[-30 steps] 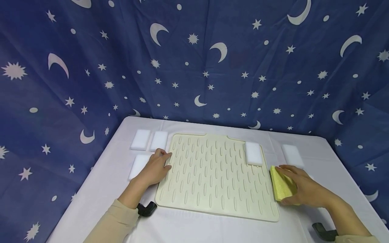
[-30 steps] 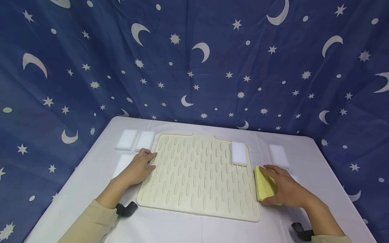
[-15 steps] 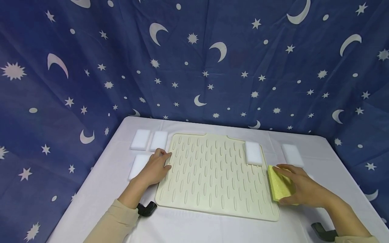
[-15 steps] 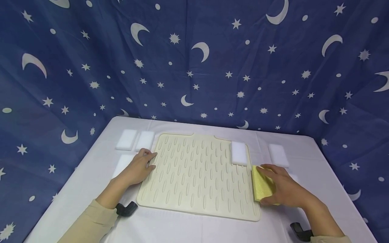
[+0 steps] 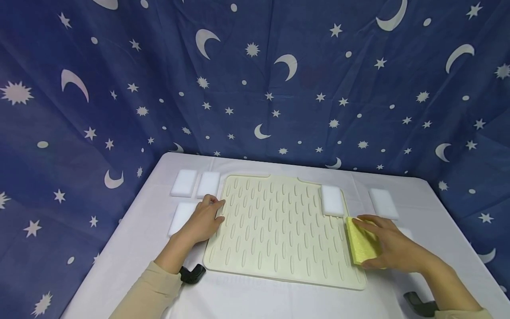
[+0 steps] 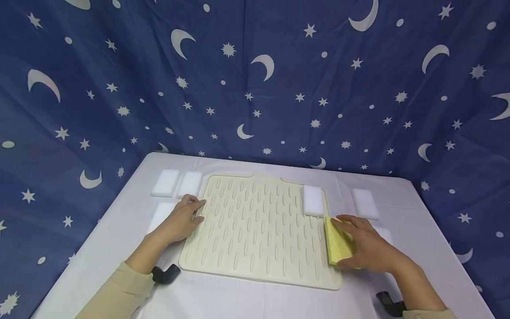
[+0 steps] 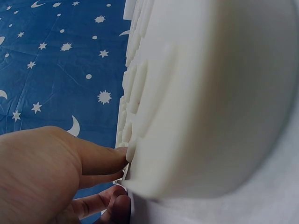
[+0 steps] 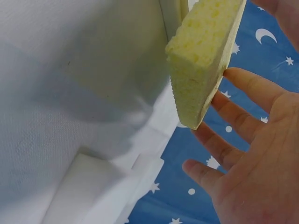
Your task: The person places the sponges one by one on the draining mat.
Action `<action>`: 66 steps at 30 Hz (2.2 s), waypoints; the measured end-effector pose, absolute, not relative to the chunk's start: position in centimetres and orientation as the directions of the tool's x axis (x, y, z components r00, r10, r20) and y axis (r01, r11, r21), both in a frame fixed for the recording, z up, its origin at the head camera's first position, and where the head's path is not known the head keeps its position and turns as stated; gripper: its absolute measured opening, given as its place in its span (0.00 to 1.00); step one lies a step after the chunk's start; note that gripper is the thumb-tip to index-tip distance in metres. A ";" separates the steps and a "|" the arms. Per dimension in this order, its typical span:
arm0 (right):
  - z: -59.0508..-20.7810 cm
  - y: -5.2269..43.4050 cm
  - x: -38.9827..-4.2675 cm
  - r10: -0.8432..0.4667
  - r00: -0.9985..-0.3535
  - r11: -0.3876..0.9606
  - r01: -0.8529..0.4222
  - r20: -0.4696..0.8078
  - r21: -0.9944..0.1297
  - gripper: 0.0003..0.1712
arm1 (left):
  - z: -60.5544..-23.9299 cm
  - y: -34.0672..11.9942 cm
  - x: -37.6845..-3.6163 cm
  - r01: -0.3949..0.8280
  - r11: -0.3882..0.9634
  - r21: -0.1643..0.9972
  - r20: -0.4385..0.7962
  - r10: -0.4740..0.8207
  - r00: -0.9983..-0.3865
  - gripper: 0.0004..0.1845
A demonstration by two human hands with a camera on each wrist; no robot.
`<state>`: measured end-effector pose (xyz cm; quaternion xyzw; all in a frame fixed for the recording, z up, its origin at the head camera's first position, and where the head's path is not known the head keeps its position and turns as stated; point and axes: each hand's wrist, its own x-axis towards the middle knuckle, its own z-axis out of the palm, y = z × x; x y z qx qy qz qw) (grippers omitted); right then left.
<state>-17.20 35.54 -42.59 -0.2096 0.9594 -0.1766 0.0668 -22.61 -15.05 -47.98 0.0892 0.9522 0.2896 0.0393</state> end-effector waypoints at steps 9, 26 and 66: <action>-42.7 34.8 -17.3 -0.431 -0.900 0.854 -0.382 -0.068 -0.354 0.63 | -48.0 -15.1 -22.6 0.149 0.817 0.557 -0.024 0.195 -0.980 0.29; -42.8 33.1 -17.6 -0.453 -0.890 0.843 -0.407 -0.054 -0.352 0.63 | -47.8 -15.1 -22.6 0.140 0.817 0.560 -0.038 0.194 -0.980 0.29; -44.7 30.9 -18.2 -0.471 -0.880 0.827 -0.417 -0.060 -0.377 0.64 | -47.7 -15.0 -22.8 0.140 0.816 0.560 -0.033 0.191 -0.981 0.29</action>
